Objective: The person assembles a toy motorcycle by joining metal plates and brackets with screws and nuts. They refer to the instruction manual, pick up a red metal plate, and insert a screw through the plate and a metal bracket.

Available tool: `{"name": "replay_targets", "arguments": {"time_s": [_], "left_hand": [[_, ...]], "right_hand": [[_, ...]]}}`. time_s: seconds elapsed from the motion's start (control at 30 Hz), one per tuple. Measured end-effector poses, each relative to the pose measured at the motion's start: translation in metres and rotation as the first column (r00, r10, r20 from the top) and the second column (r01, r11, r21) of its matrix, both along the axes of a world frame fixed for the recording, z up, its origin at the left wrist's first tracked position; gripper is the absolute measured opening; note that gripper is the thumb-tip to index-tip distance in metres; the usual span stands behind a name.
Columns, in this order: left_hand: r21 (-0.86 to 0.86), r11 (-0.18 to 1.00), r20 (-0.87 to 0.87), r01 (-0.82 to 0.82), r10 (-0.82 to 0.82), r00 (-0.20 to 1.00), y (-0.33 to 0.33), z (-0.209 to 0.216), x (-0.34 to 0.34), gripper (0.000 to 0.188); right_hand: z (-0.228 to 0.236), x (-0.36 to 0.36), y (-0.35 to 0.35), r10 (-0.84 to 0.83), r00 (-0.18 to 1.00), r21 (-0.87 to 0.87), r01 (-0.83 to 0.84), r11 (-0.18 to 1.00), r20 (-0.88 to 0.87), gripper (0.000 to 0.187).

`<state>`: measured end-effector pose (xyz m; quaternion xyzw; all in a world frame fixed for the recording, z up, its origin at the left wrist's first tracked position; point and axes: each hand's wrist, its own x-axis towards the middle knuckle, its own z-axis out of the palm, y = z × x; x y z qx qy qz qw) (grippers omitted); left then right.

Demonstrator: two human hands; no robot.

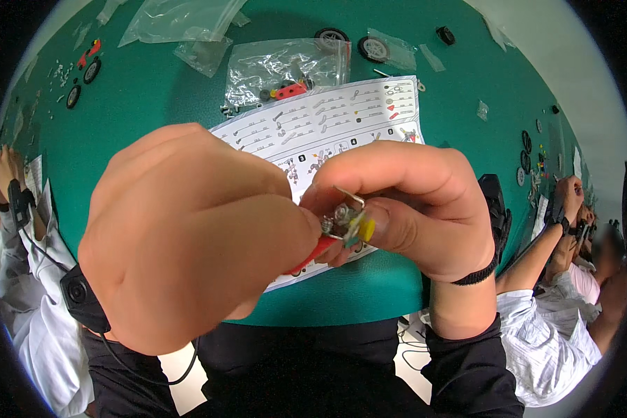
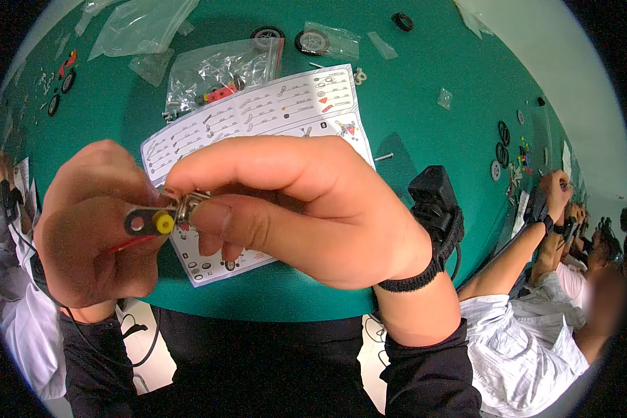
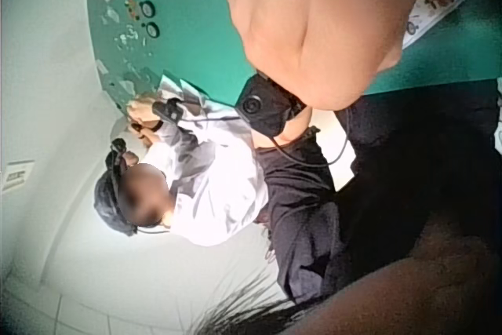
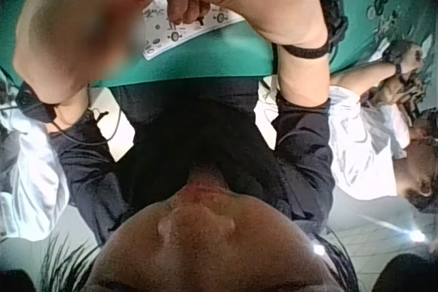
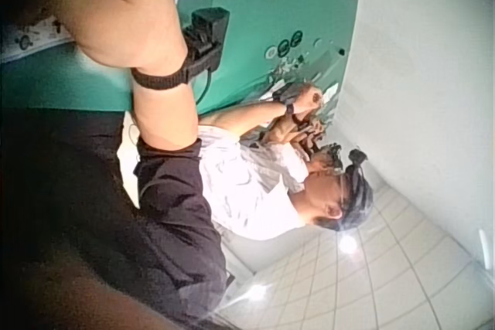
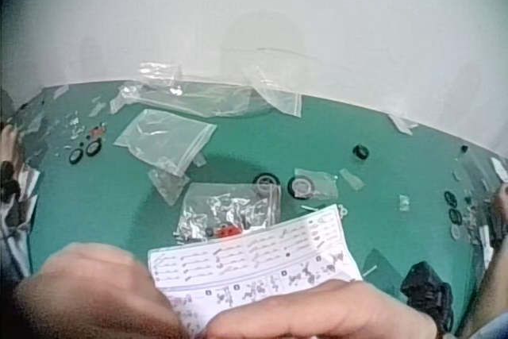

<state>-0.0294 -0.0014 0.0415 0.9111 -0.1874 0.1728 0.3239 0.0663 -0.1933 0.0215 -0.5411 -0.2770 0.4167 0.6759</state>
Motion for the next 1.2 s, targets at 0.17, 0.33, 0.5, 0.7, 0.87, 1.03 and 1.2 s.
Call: {"name": "replay_targets", "arguments": {"time_s": [0.17,0.33,0.5,0.7,0.87,1.03,1.2], "left_hand": [[-0.033,0.999,0.098,-0.028,0.031,0.995,-0.003,-0.008,-0.004,0.014],[-0.062,0.997,0.248,-0.038,0.052,0.967,-0.003,-0.014,-0.009,0.018],[-0.106,0.994,0.2,-0.006,0.028,0.979,-0.002,-0.016,-0.008,0.024],[-0.112,0.993,0.171,-0.021,0.04,0.984,0.0,-0.015,-0.008,0.023],[-0.148,0.989,0.19,0.002,0.026,0.981,0.001,-0.017,-0.006,0.023],[-0.137,0.99,0.189,0.027,-0.001,0.982,0.002,-0.016,-0.006,0.024],[-0.13,0.991,0.205,0.038,-0.011,0.979,0.002,-0.017,-0.004,0.022]], "right_hand": [[0.0,-0.002,0.002,-0.019,0.998,0.012,0.019,1.0,0.059,0.031],[0.001,-0.003,0.003,-0.011,0.997,0.029,0.009,1.0,0.071,0.03],[0.003,-0.003,0.002,-0.017,0.997,0.019,0.016,1.0,0.074,0.027],[0.002,-0.002,0.002,0.006,0.997,0.049,-0.01,0.999,0.083,0.025],[0.0,-0.002,0.001,0.022,0.997,0.047,-0.026,0.999,0.076,0.024],[0.0,-0.003,0.001,0.005,0.996,0.047,-0.009,0.999,0.085,0.024],[-0.002,-0.002,0.0,0.003,0.995,0.05,-0.008,0.999,0.1,0.023]]}}
